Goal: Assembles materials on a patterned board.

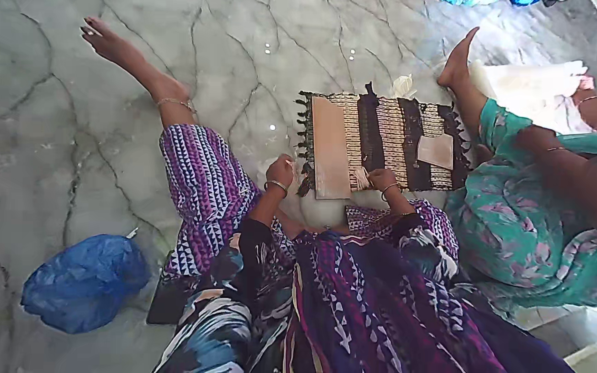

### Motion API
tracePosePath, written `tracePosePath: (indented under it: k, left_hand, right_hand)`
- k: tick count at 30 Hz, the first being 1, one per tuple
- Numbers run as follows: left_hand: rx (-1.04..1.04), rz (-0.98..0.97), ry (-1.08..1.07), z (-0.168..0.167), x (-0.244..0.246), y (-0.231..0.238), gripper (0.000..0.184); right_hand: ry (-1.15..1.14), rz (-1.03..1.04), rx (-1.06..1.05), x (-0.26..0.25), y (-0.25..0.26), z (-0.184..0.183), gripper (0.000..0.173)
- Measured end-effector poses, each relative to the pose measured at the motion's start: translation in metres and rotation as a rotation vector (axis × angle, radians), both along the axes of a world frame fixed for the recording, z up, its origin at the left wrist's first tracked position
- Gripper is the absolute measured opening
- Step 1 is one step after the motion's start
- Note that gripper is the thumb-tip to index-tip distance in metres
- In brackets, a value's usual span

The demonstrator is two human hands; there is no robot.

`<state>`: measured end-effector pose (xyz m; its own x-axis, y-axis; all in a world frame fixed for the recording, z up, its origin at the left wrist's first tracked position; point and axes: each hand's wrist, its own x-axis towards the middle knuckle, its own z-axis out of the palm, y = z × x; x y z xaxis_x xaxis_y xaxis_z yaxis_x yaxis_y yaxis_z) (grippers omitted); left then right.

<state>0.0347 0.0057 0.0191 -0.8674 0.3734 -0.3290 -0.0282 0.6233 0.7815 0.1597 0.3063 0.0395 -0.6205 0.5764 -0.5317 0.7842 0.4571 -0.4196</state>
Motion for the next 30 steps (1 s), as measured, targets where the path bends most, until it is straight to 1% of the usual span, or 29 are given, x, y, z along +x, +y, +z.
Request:
tracePosePath:
  k: [3,5,7,8,9,11,13,14,16,18,19,21,22,23,25,26,27,28,29,30]
  left_hand:
    - [0.232,0.218,-0.144,-0.003,-0.003,-0.006,0.035]
    - [0.32,0.347,-0.282,0.008,-0.009,-0.005,0.039]
    - [0.368,0.458,-0.388,0.018,-0.021,-0.005,0.041]
    - [0.363,0.481,-0.431,0.024,-0.024,-0.009,0.041]
    - [0.379,0.524,-0.408,0.019,-0.029,-0.01,0.039]
    - [0.415,0.583,-0.349,0.009,-0.036,-0.009,0.035]
    - [0.419,0.603,-0.309,0.003,-0.039,-0.009,0.035]
    - [0.408,0.602,-0.307,0.002,-0.04,-0.009,0.035]
    - [0.371,0.579,-0.306,0.001,-0.041,-0.013,0.036]
    - [0.331,0.523,-0.33,0.005,-0.039,-0.018,0.034]
    - [0.307,0.485,-0.341,0.011,-0.036,-0.021,0.031]
    - [0.284,0.45,-0.311,0.023,-0.027,-0.026,0.029]
    - [0.264,0.444,-0.298,0.033,-0.022,-0.027,0.028]
    - [0.24,0.433,-0.298,0.044,-0.02,-0.029,0.029]
    - [0.232,0.354,-0.296,0.063,-0.022,-0.033,0.039]
    - [0.241,0.267,-0.262,0.062,-0.027,-0.035,0.044]
    - [0.26,0.157,-0.206,0.05,-0.035,-0.035,0.048]
    - [0.293,0.043,-0.123,0.026,-0.046,-0.031,0.051]
    - [0.329,-0.073,-0.081,0.009,-0.053,-0.027,0.054]
    - [0.355,-0.183,-0.082,0.0,-0.055,-0.023,0.056]
  right_hand:
    - [0.013,-0.001,0.054,-0.005,0.001,-0.008,0.027]
    - [0.057,-0.027,0.135,-0.011,-0.005,-0.005,0.032]
    - [0.131,-0.017,0.162,-0.023,-0.019,0.0,0.032]
    - [0.176,0.028,0.143,-0.031,-0.032,0.0,0.031]
    - [0.205,0.101,0.089,-0.039,-0.046,0.0,0.03]
    - [0.227,0.329,-0.026,-0.055,-0.078,-0.004,0.029]
    - [0.232,0.54,-0.047,-0.074,-0.112,-0.014,0.03]
    - [0.218,0.614,-0.032,-0.085,-0.127,-0.02,0.035]
    - [0.149,0.69,0.004,-0.11,-0.153,-0.029,0.047]
    - [0.101,0.709,0.054,-0.129,-0.168,-0.039,0.052]
    - [0.081,0.718,0.072,-0.137,-0.172,-0.043,0.05]
    - [0.062,0.757,0.09,-0.148,-0.175,-0.051,0.038]
    - [0.057,0.77,0.064,-0.152,-0.176,-0.051,0.033]
    - [0.058,0.751,0.0,-0.151,-0.175,-0.049,0.031]
    - [0.141,0.63,-0.19,-0.142,-0.169,-0.041,0.031]
    - [0.194,0.576,-0.282,-0.134,-0.164,-0.038,0.03]
    - [0.194,0.529,-0.378,-0.129,-0.159,-0.032,0.027]
    - [0.195,0.491,-0.464,-0.124,-0.154,-0.024,0.021]
    - [0.193,0.451,-0.547,-0.118,-0.148,-0.017,0.015]
    - [0.204,0.419,-0.615,-0.111,-0.142,-0.011,0.008]
